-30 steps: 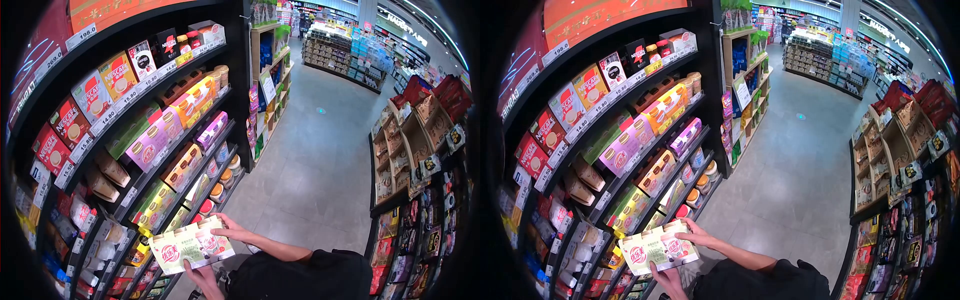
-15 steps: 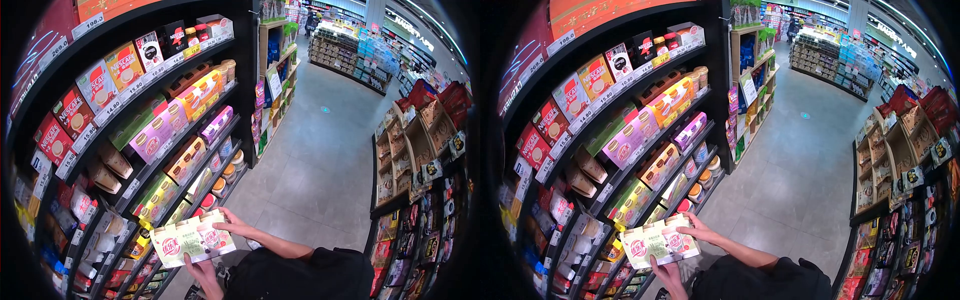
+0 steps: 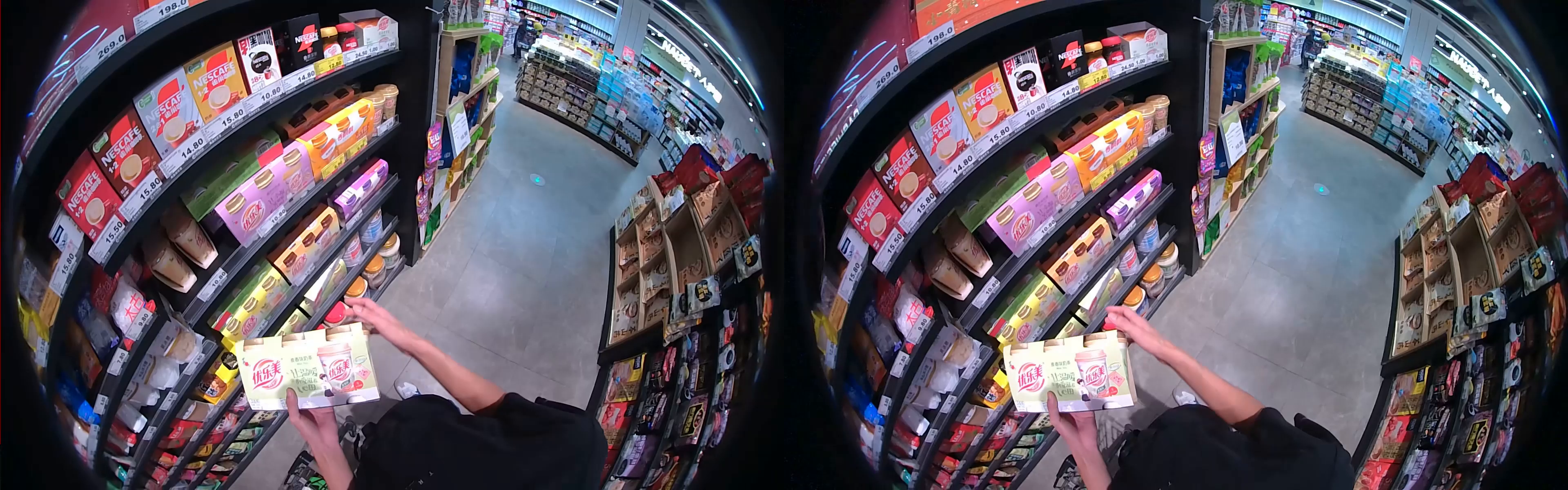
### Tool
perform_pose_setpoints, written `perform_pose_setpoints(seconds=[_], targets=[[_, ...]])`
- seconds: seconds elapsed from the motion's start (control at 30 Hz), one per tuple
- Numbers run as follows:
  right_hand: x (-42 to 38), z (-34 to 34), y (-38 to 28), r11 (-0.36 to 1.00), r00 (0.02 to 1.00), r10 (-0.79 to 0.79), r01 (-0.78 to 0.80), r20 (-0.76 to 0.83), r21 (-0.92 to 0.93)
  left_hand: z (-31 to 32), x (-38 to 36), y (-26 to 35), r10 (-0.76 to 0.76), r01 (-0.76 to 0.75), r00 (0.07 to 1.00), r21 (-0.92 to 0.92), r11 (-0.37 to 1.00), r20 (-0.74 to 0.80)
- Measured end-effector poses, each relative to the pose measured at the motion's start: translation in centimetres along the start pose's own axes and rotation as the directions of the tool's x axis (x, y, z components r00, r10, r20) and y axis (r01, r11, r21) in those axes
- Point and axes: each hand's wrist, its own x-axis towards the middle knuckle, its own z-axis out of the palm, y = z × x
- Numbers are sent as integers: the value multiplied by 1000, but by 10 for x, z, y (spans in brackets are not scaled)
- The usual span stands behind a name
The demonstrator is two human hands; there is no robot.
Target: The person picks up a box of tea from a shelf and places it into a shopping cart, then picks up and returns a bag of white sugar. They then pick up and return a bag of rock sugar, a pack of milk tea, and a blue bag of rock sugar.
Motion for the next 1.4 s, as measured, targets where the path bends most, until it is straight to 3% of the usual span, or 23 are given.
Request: perform_pose_setpoints(seconds=[0.03, 0.1, 0.13, 0.17, 0.23, 0.27, 0.3, 0.37, 0.4, 0.5, 0.73, 1.0, 1.4], targets=[[5, -6, -14, 1000, 1000, 3, -3, 2, 2, -2, 0, 0, 2, -2, 1000, 1, 1000, -3], [12, -18, -42, 985, 955, 140, -109, 262, -132, -7, 3, -1, -61, 60, 994, 13, 998, 92], [28, -28, -34, 981, 907, 191, -161, 377, -111, -5, 3, -4, -64, 62, 995, 27, 998, 72], [40, -34, -24, 981, 908, 189, -159, 375, -110, -1, 2, -7, -66, 64, 995, 29, 998, 74], [53, -35, -22, 942, 678, 263, -334, 686, -30, 7, -2, -11, -93, 94, 996, 57, 994, -10], [57, -37, -22, 916, 584, 291, -399, 758, -45, 1, -1, -12, -115, 113, 993, 97, 989, 18], [54, -33, -27, 917, 585, 290, -397, 757, -44, -1, 0, -13, -115, 113, 993, 98, 989, 20], [48, -25, -37, 965, 596, 259, -193, 760, -178, -5, 0, -17, -106, 102, 994, 160, 982, 14], [52, -24, -30, 948, 560, 273, -293, 782, -121, 2, -3, -19, -90, 88, 996, 169, 982, 9], [54, -17, -18, 967, 536, 231, -217, 812, -132, 5, -6, -21, -96, 99, 995, 190, 977, -27], [38, -11, -36, 928, 590, 339, -336, 733, -158, -4, -6, -24, -110, 113, 994, 196, 974, -27], [34, -14, -28, 933, 597, 332, -320, 730, -163, -8, -8, -27, -128, 143, 984, 126, 982, -122], [36, -15, -13, 935, 601, 286, -345, 746, -80, -9, -8, -27, -134, 143, 986, 81, 986, -103]])
